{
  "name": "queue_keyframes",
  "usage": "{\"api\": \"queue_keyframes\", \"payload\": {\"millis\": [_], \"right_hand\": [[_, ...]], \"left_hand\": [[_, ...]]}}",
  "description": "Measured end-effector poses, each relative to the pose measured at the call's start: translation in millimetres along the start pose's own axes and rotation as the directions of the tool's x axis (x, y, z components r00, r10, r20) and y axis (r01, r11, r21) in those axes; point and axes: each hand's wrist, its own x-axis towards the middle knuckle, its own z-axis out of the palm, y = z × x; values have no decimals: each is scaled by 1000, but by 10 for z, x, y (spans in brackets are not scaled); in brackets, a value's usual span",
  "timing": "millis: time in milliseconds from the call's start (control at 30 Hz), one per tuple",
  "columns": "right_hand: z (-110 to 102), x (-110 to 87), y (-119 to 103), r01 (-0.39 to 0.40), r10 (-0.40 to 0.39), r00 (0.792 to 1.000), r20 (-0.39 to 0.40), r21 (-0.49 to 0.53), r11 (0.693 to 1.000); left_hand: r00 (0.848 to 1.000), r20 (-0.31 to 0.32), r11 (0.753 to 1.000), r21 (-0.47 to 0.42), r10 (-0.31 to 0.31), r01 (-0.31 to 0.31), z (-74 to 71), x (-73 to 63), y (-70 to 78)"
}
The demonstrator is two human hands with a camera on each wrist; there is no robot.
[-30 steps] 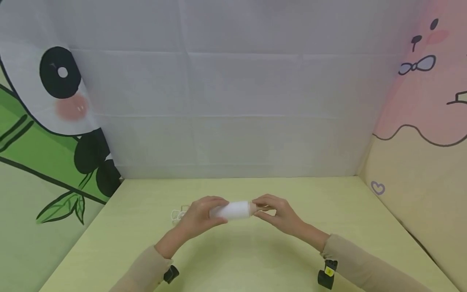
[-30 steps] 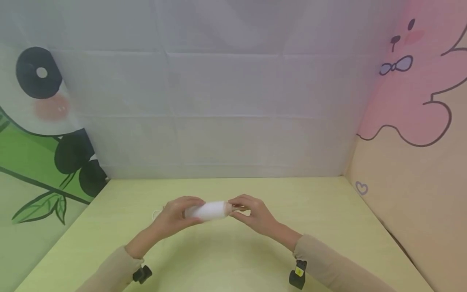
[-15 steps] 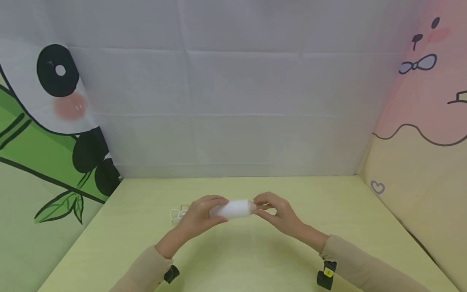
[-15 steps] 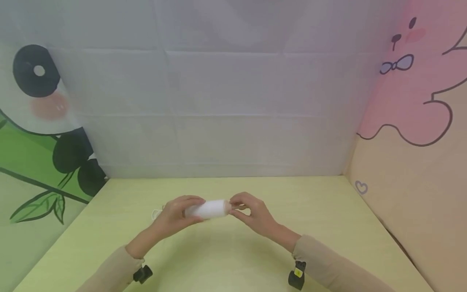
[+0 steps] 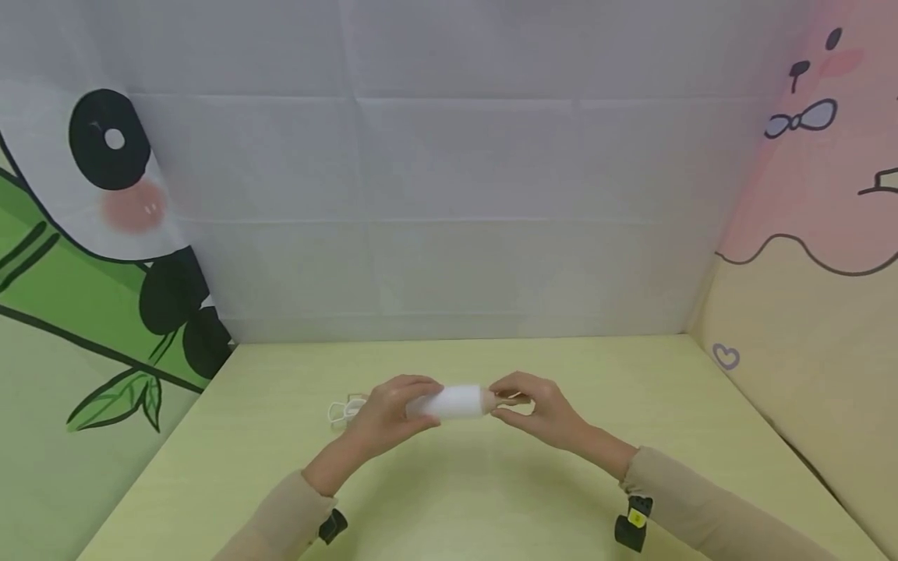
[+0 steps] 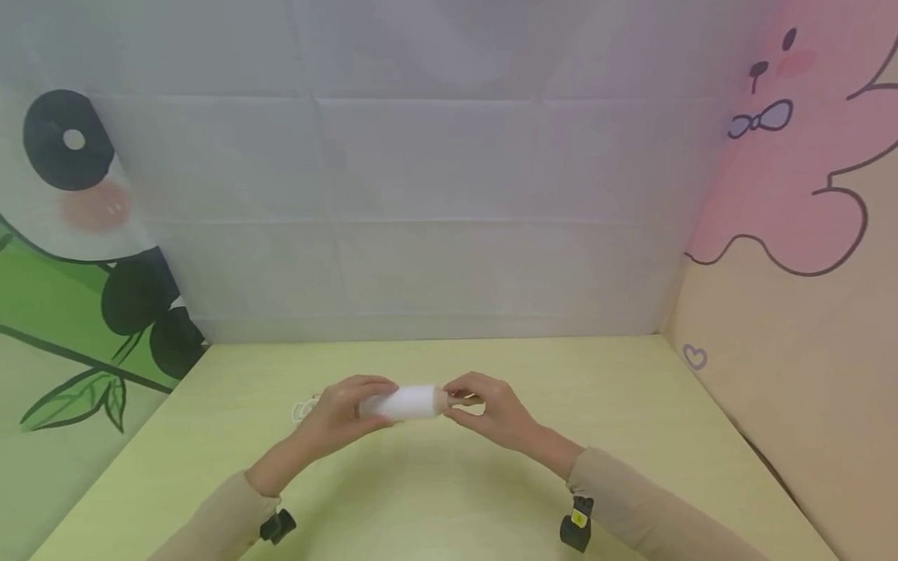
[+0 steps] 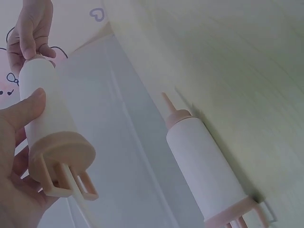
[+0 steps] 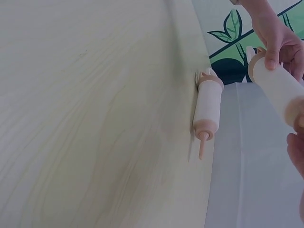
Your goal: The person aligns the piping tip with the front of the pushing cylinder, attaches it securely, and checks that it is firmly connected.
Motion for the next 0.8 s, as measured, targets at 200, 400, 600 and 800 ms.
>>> {"api": "queue_keyframes", "payload": {"millis": [200, 400, 600, 800], "right_hand": [[-83, 80, -243, 19, -19, 1000, 12, 0, 1000], [-89, 89, -285, 15, -15, 1000, 9, -4, 1000], [-59, 81, -262, 31, -31, 1000, -6, 7, 999], [-57, 100, -273, 96, -96, 995, -5, -5, 995]], "left_hand": [[999, -19, 1000, -1, 29, -29, 25, -7, 0], [999, -25, 999, -19, 39, -39, 44, -22, -6], [999, -28, 999, -18, 38, -38, 70, -38, -26], [999, -31, 999, -10, 34, -35, 73, -26, -31]]}}
